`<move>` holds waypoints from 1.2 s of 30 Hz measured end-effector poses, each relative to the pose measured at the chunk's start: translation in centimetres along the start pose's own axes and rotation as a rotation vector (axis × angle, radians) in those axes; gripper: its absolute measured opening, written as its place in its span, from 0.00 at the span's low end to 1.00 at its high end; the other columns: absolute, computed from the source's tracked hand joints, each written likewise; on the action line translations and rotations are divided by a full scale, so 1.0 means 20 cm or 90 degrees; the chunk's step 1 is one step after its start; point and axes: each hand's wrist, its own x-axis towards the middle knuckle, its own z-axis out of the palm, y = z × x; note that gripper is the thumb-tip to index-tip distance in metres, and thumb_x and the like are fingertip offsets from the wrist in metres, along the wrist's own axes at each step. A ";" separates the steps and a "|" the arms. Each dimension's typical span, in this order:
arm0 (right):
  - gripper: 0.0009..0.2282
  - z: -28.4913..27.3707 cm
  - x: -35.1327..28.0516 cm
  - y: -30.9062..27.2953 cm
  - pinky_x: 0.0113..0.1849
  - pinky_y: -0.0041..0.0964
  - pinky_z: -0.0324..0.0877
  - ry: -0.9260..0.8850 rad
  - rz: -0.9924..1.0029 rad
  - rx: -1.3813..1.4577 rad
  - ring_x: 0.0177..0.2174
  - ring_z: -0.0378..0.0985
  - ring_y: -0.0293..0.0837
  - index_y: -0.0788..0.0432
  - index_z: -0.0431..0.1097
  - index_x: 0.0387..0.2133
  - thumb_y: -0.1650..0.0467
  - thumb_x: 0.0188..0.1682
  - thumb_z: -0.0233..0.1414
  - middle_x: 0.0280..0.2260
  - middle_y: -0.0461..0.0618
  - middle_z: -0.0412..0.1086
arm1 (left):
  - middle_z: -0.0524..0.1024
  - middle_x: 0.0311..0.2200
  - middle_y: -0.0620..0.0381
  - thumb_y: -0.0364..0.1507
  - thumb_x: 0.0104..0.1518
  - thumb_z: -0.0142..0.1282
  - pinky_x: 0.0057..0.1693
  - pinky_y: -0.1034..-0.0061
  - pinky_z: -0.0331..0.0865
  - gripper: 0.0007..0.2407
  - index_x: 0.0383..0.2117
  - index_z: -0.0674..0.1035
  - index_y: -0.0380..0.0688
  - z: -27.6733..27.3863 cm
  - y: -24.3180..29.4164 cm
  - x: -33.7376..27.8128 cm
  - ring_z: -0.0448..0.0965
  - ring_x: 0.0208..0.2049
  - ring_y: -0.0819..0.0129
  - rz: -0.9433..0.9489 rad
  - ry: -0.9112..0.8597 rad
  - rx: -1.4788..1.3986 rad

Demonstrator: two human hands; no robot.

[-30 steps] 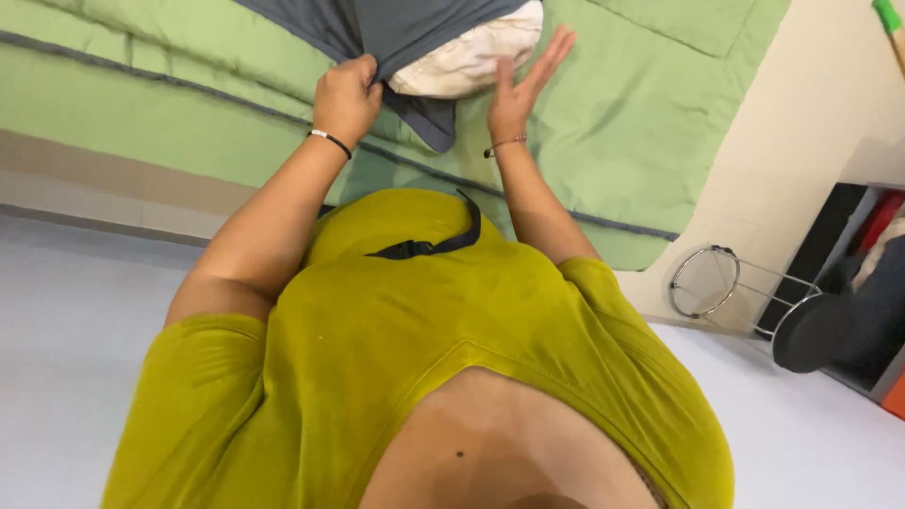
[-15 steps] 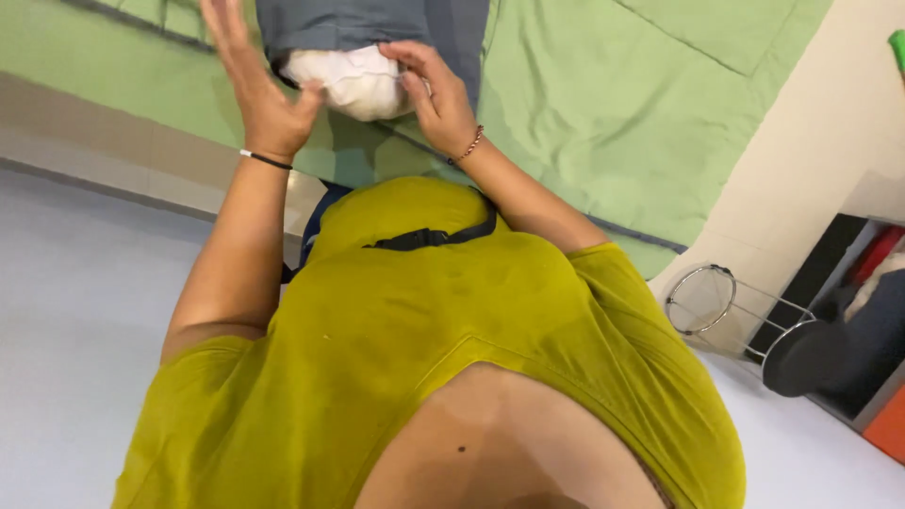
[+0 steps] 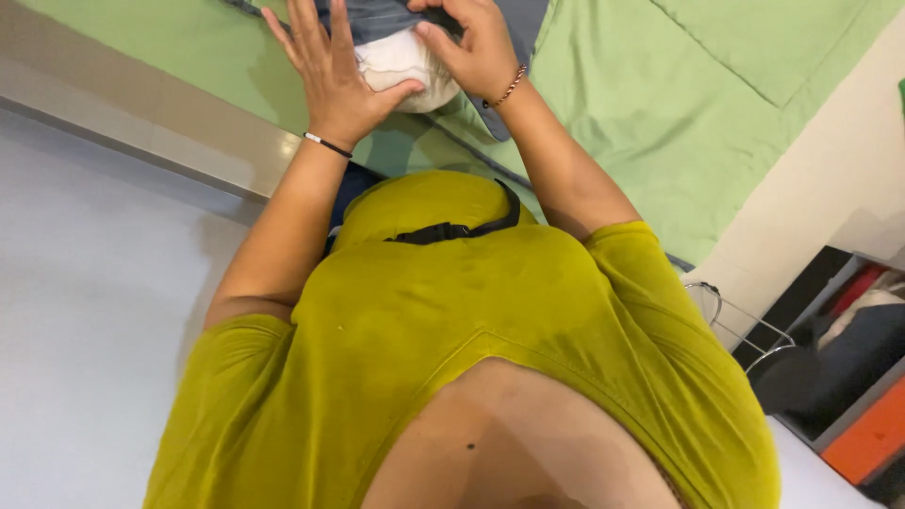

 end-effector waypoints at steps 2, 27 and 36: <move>0.07 0.01 0.00 0.03 0.46 0.37 0.74 -0.034 0.019 0.043 0.42 0.83 0.47 0.60 0.77 0.44 0.72 0.56 0.61 0.42 0.52 0.79 | 0.41 0.74 0.41 0.55 0.46 0.67 0.73 0.33 0.26 0.54 0.76 0.40 0.58 0.00 0.01 -0.01 0.38 0.75 0.44 -0.009 0.000 0.003; 0.04 0.09 -0.08 0.33 0.44 0.34 0.72 -0.027 0.246 0.432 0.38 0.76 0.35 0.65 0.75 0.40 0.75 0.57 0.57 0.37 0.44 0.76 | 0.45 0.74 0.50 0.38 0.58 0.63 0.71 0.32 0.21 0.26 0.65 0.72 0.74 -0.08 0.14 0.06 0.38 0.75 0.50 0.162 0.020 0.086; 0.06 0.01 -0.06 0.12 0.43 0.31 0.71 -0.071 0.077 0.182 0.38 0.74 0.34 0.67 0.73 0.41 0.77 0.52 0.57 0.37 0.44 0.74 | 0.56 0.70 0.45 0.37 0.59 0.58 0.68 0.26 0.22 0.08 0.41 0.84 0.57 -0.05 0.10 0.05 0.48 0.74 0.45 0.098 -0.011 0.038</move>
